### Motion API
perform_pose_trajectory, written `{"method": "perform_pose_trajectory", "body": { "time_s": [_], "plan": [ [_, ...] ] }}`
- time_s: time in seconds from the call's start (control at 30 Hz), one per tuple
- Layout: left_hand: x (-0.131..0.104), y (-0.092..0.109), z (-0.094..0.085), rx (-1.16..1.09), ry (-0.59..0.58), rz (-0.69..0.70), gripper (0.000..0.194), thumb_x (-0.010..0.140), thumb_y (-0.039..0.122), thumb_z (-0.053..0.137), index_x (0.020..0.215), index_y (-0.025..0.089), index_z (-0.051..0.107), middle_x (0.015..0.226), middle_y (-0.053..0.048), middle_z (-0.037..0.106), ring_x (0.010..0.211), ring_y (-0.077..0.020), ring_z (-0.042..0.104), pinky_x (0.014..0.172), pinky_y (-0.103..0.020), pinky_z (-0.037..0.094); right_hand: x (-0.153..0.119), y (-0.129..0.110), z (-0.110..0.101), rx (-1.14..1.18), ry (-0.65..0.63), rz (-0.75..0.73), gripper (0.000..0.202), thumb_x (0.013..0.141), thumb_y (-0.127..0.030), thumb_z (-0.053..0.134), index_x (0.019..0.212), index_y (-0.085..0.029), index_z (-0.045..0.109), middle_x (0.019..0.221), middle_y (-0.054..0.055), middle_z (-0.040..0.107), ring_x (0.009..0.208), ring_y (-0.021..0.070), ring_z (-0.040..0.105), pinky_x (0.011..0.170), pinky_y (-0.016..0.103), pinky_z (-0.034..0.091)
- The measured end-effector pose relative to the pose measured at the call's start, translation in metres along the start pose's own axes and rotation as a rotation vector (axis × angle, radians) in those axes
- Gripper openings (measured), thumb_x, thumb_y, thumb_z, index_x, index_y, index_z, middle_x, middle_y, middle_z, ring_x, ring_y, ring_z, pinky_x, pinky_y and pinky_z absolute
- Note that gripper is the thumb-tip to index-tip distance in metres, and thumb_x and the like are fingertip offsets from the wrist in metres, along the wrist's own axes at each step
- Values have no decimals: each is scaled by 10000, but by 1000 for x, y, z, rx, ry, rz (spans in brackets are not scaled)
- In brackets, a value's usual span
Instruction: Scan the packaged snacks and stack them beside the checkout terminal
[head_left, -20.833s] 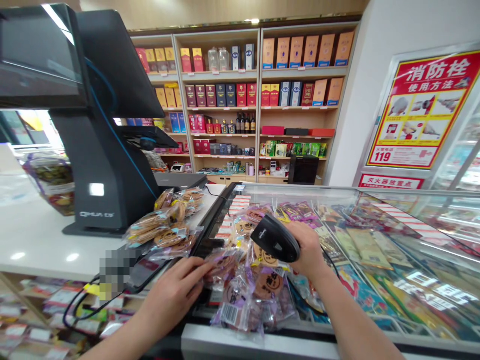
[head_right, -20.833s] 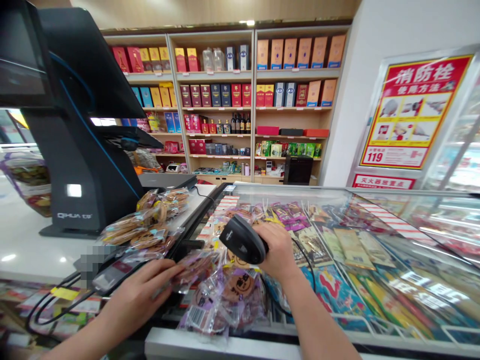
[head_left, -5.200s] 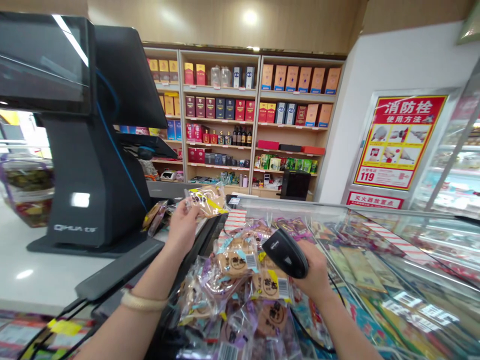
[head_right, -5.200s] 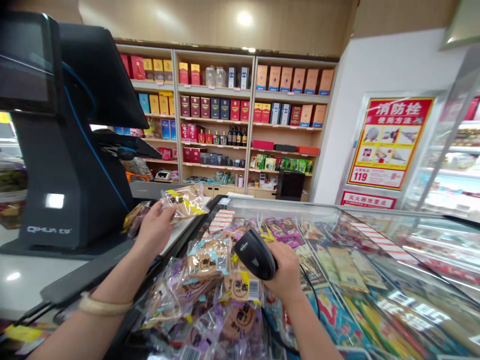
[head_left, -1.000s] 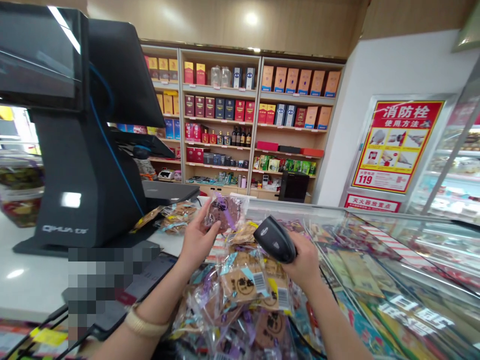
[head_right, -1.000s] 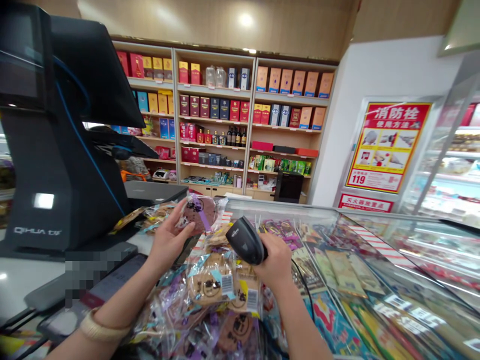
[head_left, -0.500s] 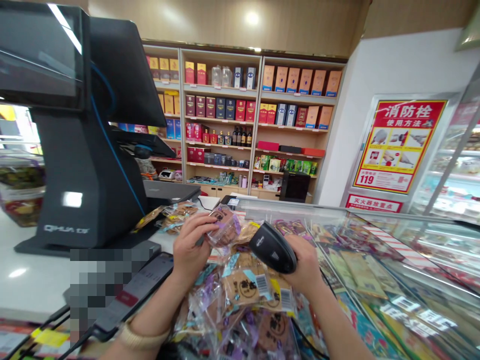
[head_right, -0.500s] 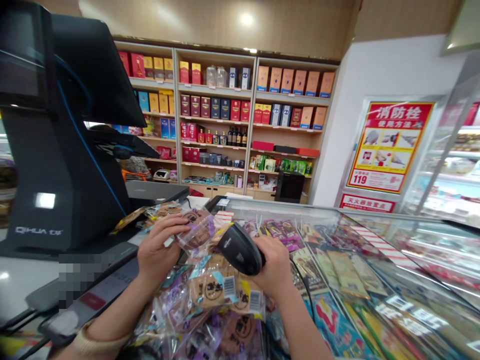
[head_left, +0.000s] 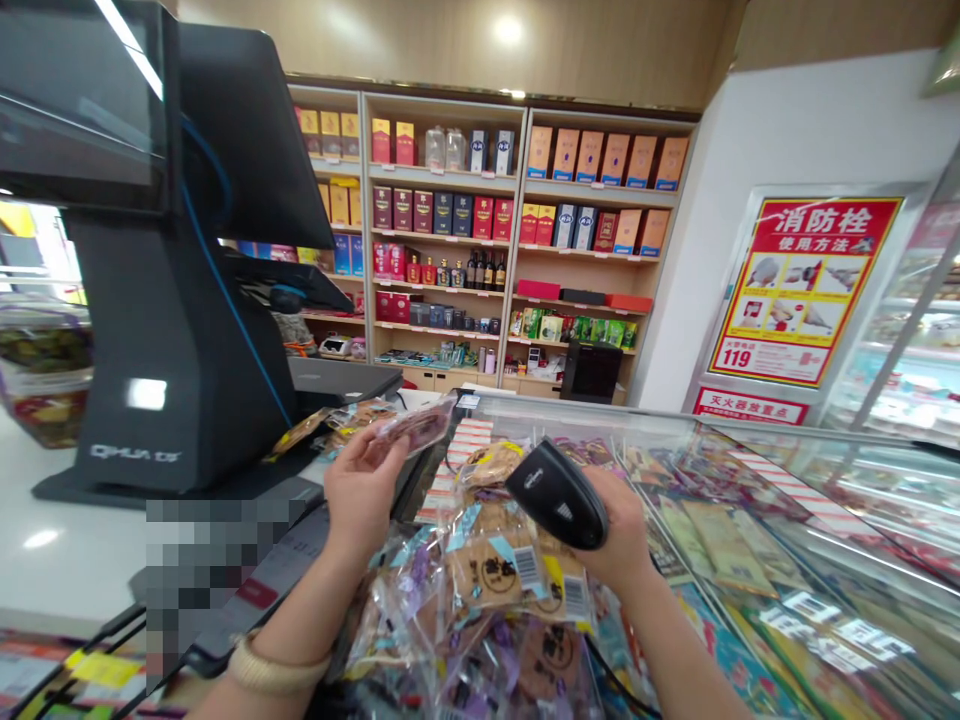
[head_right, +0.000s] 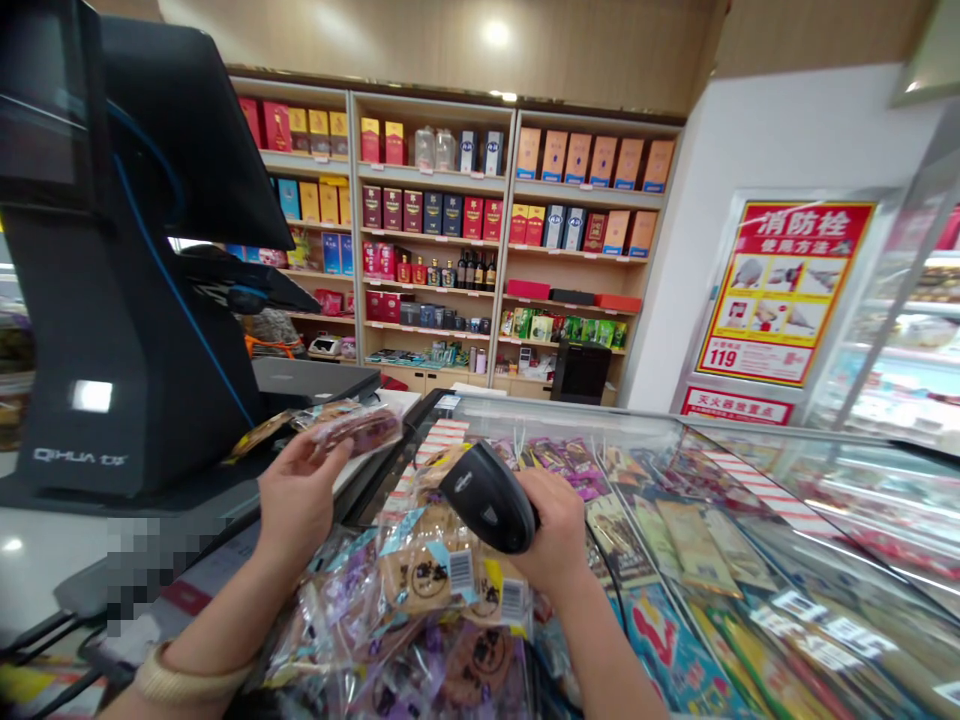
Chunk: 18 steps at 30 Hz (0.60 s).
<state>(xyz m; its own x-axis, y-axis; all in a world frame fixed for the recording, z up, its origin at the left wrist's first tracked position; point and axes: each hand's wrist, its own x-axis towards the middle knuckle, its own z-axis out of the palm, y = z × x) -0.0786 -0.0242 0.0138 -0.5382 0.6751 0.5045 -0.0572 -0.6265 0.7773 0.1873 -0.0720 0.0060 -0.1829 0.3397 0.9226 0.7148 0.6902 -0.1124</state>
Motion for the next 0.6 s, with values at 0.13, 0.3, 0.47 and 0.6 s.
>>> {"method": "perform_pose_trajectory", "body": {
  "time_s": [0.13, 0.3, 0.47, 0.6],
  "plan": [
    [12, 11, 3, -323, 198, -456, 87, 859, 199, 575, 943, 209, 597, 942, -23, 709, 872, -172, 691, 779, -362, 605, 0, 1, 0, 2, 26, 4, 190, 789, -399, 609, 759, -212, 598, 670, 42, 622, 613, 189, 582, 567, 297, 429],
    [22, 9, 1, -488, 153, -820, 255, 818, -61, 460, 902, 134, 603, 832, -60, 702, 782, -134, 704, 694, -223, 606, 1, 0, 0, -2, 32, -6, 181, 794, -384, 612, 763, -205, 598, 637, 25, 593, 583, 177, 566, 544, 285, 418],
    [15, 7, -2, -373, 108, -632, 241, 808, -16, 560, 928, 191, 586, 876, -15, 702, 727, -175, 731, 667, -319, 626, 3, 1, -1, -3, 36, -17, 210, 801, -410, 601, 750, -206, 604, 612, 17, 573, 576, 181, 568, 541, 284, 423],
    [9, 9, -3, -301, -13, -608, 188, 807, 80, 624, 945, 204, 594, 958, -32, 706, 725, -189, 735, 589, -271, 600, 3, 2, -1, -12, 34, -15, 213, 797, -417, 602, 761, -207, 606, 605, 15, 570, 576, 181, 569, 541, 284, 433]
  ]
}}
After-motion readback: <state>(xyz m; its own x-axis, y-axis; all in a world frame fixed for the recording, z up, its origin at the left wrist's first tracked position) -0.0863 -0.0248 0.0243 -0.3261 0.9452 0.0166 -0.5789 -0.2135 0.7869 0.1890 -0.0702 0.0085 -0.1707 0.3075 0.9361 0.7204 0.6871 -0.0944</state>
